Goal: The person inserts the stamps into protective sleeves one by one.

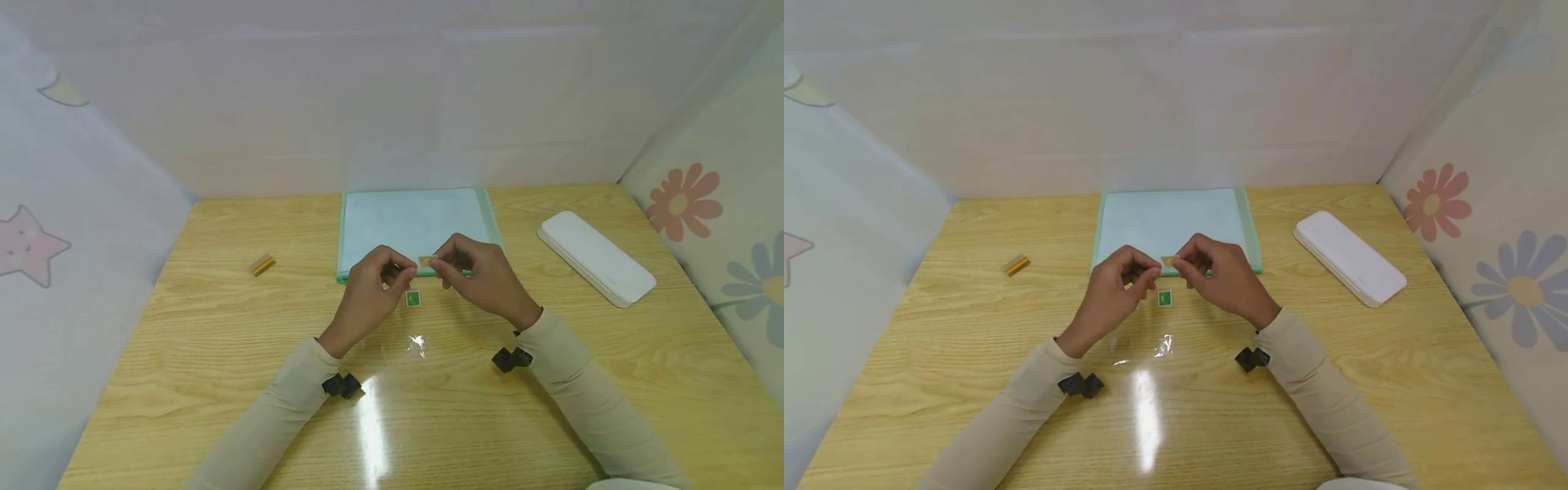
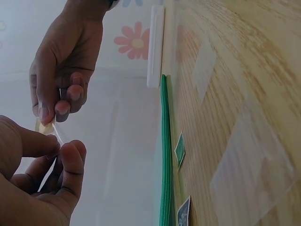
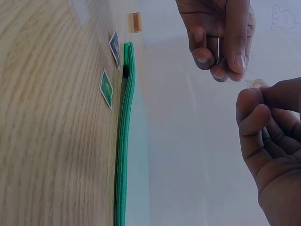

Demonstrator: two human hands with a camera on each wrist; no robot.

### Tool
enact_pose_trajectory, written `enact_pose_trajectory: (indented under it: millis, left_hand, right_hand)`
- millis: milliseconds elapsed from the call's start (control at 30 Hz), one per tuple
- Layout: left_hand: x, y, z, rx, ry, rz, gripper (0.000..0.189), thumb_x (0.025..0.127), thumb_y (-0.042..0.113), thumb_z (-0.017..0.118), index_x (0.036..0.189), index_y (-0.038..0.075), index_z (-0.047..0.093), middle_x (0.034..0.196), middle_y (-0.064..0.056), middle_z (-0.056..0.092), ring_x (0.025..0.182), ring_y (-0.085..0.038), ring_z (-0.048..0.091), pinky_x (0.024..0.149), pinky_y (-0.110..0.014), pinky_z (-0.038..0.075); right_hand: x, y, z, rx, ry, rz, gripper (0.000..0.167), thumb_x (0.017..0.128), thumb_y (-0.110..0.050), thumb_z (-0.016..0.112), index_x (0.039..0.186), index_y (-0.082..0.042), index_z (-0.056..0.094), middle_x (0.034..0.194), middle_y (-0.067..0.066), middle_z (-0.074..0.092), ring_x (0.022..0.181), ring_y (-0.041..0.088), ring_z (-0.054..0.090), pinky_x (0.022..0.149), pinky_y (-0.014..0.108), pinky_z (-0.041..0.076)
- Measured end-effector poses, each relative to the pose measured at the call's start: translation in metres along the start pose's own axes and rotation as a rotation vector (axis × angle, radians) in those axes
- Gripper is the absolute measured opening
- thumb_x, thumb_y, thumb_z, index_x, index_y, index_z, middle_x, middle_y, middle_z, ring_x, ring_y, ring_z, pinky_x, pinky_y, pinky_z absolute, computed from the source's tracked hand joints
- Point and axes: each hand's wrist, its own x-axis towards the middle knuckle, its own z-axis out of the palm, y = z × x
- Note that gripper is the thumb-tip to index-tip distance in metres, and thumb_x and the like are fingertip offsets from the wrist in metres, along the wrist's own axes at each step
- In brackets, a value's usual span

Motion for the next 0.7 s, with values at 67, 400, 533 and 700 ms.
enact_pose_trajectory:
  millis: [67,400,533,700]
  left_hand:
    - [0.0002,-0.0002,0.0003,0.003,0.005,-0.001,0.010,0.100,0.021,0.065,0.108,0.016,0.065,0.097,0.003,0.060,0.076,-0.020,0.067,0.061,-0.029,0.054]
    - [0.0007,-0.0003,0.0010,-0.014,0.024,-0.032,0.008,0.100,0.022,0.065,0.106,0.017,0.065,0.094,0.004,0.061,0.074,-0.022,0.065,0.058,-0.029,0.053]
    - [0.0005,-0.0009,0.0015,-0.028,0.028,-0.036,0.007,0.100,0.023,0.065,0.106,0.019,0.064,0.092,0.005,0.061,0.070,-0.018,0.063,0.055,-0.030,0.052]
    - [0.0001,-0.0021,0.0020,-0.046,0.033,-0.040,0.006,0.100,0.022,0.065,0.106,0.019,0.064,0.091,0.006,0.061,0.068,-0.014,0.062,0.055,-0.030,0.052]
  right_hand:
    - [0.0004,-0.0003,-0.0005,-0.022,-0.007,-0.010,0.003,0.100,-0.017,0.067,0.102,-0.019,0.065,0.077,-0.008,0.065,0.061,0.008,0.062,0.050,0.031,0.045]
    - [0.0032,-0.0014,-0.0022,-0.108,-0.022,-0.070,0.003,0.099,-0.015,0.068,0.101,-0.016,0.066,0.080,-0.012,0.063,0.061,0.004,0.060,0.050,0.032,0.047]
    - [0.0041,-0.0023,-0.0032,-0.111,-0.026,-0.079,0.006,0.098,-0.012,0.068,0.101,-0.016,0.066,0.080,-0.012,0.063,0.063,0.004,0.060,0.053,0.027,0.048]
    - [0.0045,-0.0035,-0.0048,-0.116,-0.041,-0.077,0.006,0.098,-0.012,0.068,0.101,-0.016,0.066,0.080,-0.012,0.062,0.066,0.003,0.061,0.057,0.027,0.050]
